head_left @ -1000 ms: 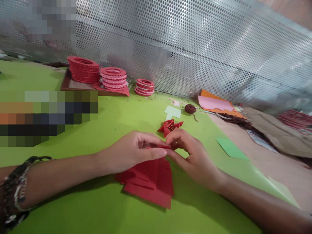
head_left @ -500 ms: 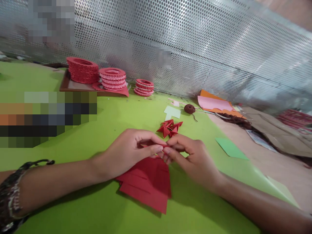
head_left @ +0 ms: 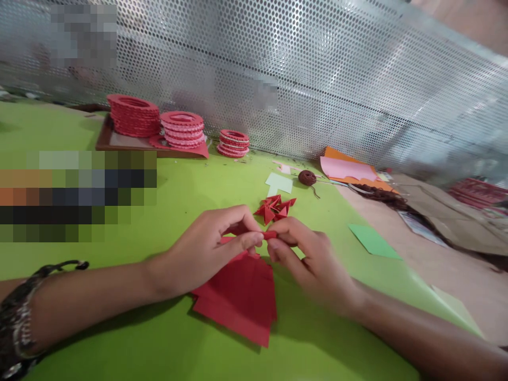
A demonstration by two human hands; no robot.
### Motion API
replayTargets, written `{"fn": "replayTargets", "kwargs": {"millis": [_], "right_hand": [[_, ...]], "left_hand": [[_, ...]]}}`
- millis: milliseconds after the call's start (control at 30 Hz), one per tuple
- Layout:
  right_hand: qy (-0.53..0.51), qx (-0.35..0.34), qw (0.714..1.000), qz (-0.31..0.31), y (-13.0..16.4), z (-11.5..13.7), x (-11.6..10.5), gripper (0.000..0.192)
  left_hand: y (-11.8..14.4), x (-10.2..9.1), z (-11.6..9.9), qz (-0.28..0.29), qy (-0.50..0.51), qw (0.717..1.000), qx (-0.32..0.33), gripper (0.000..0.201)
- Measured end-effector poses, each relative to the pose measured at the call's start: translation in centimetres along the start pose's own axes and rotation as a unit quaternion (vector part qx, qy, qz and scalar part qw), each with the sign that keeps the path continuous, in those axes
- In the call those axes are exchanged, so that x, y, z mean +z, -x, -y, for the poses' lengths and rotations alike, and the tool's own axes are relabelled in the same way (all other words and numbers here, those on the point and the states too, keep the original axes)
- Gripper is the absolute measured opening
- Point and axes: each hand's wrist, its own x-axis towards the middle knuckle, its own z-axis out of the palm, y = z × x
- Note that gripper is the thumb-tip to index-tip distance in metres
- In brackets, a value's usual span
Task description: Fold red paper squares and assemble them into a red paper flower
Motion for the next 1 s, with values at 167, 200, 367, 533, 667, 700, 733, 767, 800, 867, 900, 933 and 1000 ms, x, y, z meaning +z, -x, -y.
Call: {"fn": "replayTargets", "kwargs": {"millis": [167,200,367,533,667,700,733,767,800,867,900,933,1000], "right_hand": [[0.024,-0.013,1.000,-0.010,0.2,0.0,-0.2,0.014],[0.021,-0.016,1.000,-0.006,0.2,0.0,-0.3,0.014],[0.013,-0.013,1.000,0.002,-0.3,-0.4,-1.0,0.011],[0.209,0.041,0.976,-0.050,-1.2,-2.0,-2.2,0.013],[0.280,-0.015,0.957,-0.076,-0.9,-1.9,-2.4,0.023],[0.247,-0.055,0.966,-0.054,-0.7,-1.4,-2.3,0.021],[0.205,-0.108,0.973,-0.006,-0.4,-0.9,-2.1,0.020],[0.155,-0.179,0.970,0.052,-0.2,-0.3,-2.0,0.021],[0.124,-0.206,0.962,0.130,0.0,0.2,-1.8,0.024],[0.108,-0.235,0.940,0.225,0.3,1.0,-1.6,0.025],[0.117,-0.232,0.933,0.251,0.3,1.3,-1.5,0.026],[0.127,-0.225,0.929,0.264,0.3,1.4,-1.4,0.028],[0.145,-0.203,0.930,0.271,0.3,1.2,-1.3,0.031]], "left_hand": [[0.0,0.2,0.1,0.000,0.000,1.000,0.002,0.012],[-0.1,0.1,0.1,-0.003,-0.005,1.000,0.002,0.013],[-0.4,-1.5,0.0,0.043,-0.093,0.995,-0.005,0.014],[0.0,-4.0,0.0,0.148,-0.256,0.955,0.022,0.049],[0.3,-4.6,0.0,0.213,-0.332,0.918,0.035,0.046],[0.3,-4.5,0.0,0.217,-0.340,0.914,0.037,0.044],[0.3,-4.5,0.0,0.219,-0.344,0.912,0.037,0.042],[0.3,-4.4,0.0,0.219,-0.347,0.911,0.034,0.041],[0.2,-4.3,0.0,0.219,-0.349,0.910,0.034,0.040],[0.1,-4.3,-0.1,0.220,-0.356,0.907,0.042,0.039],[0.0,-4.3,-0.2,0.218,-0.362,0.905,0.050,0.037],[-0.1,-4.2,-0.2,0.217,-0.370,0.902,0.060,0.034],[-0.2,-4.3,-0.3,0.210,-0.389,0.893,0.081,0.025]]}}
